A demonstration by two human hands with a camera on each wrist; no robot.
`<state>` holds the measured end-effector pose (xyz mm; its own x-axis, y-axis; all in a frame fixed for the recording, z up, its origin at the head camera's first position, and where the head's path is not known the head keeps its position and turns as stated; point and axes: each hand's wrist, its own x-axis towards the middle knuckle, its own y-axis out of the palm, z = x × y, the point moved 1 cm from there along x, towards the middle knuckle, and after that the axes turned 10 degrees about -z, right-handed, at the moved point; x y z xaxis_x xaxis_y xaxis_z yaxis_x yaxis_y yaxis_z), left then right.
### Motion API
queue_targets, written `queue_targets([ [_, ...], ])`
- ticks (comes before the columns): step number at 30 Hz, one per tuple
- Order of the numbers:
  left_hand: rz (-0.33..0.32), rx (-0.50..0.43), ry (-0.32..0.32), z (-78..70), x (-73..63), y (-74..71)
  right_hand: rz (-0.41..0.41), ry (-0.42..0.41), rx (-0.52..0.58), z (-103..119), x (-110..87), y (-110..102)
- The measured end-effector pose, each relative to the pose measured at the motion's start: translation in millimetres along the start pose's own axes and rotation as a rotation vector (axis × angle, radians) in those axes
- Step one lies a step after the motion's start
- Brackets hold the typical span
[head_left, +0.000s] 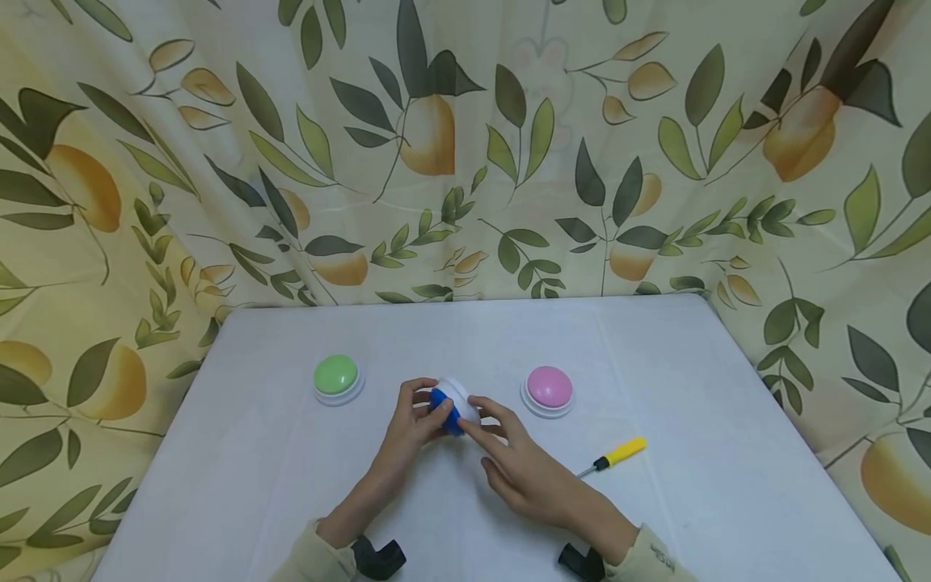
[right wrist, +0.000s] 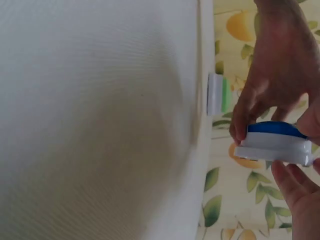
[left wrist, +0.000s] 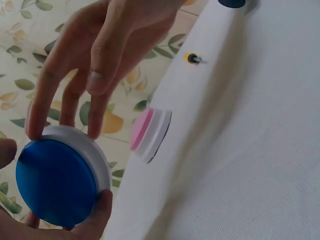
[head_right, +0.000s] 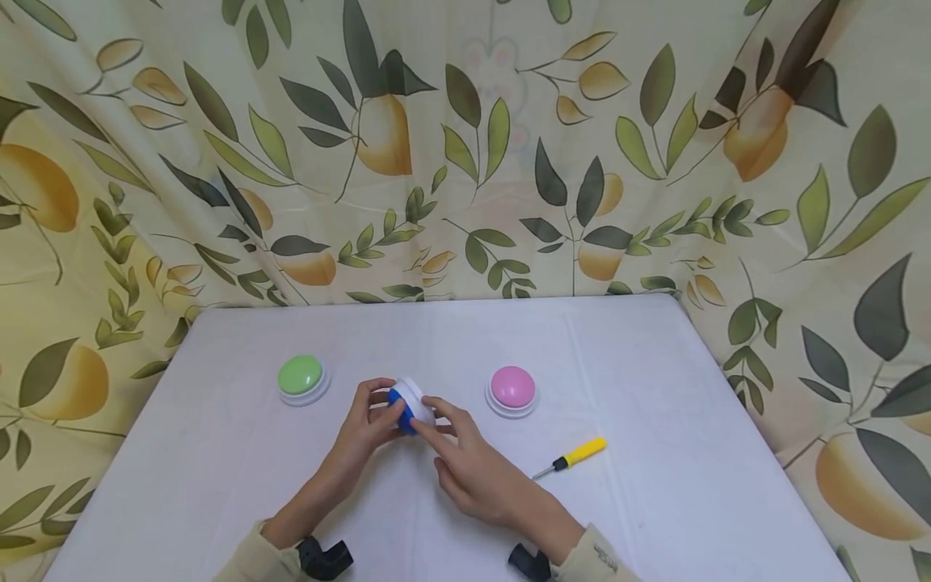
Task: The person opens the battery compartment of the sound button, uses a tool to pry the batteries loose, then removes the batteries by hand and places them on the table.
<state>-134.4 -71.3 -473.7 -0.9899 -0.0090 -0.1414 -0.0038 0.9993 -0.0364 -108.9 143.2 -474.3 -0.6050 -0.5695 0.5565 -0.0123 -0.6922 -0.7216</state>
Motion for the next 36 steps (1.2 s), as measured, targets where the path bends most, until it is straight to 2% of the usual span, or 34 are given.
queue_targets([
  [3, 0.023, -0.001, 0.019, -0.7, -1.8, 0.8, -0.005, -0.030, 0.010, 1, -0.2, -5],
  [8, 0.053, -0.007, 0.082, -1.6, -2.9, 0.8, -0.012, -0.030, 0.026, 3, 0.4, -10],
  [13, 0.084, -0.027, 0.115, -2.4, -3.8, 0.3, -0.052, -0.028, 0.099, 4, 0.6, -12],
  [19, 0.143, -0.070, 0.119, -4.8, -5.7, -0.4, -0.127, -0.023, 0.256, 8, 5.8, -16],
  [24, 0.188, -0.101, 0.109, -7.7, -5.7, -0.8, -0.165, -0.002, 0.322, 10, 11.8, -16],
  [30, 0.225, -0.115, 0.097, -12.6, -5.9, -1.9, -0.211, -0.014, 0.321, 6, 18.6, -16],
  [36, 0.264, -0.147, 0.101, -15.7, -7.2, -1.5, -0.242, 0.015, 0.301, 2, 24.3, -16],
])
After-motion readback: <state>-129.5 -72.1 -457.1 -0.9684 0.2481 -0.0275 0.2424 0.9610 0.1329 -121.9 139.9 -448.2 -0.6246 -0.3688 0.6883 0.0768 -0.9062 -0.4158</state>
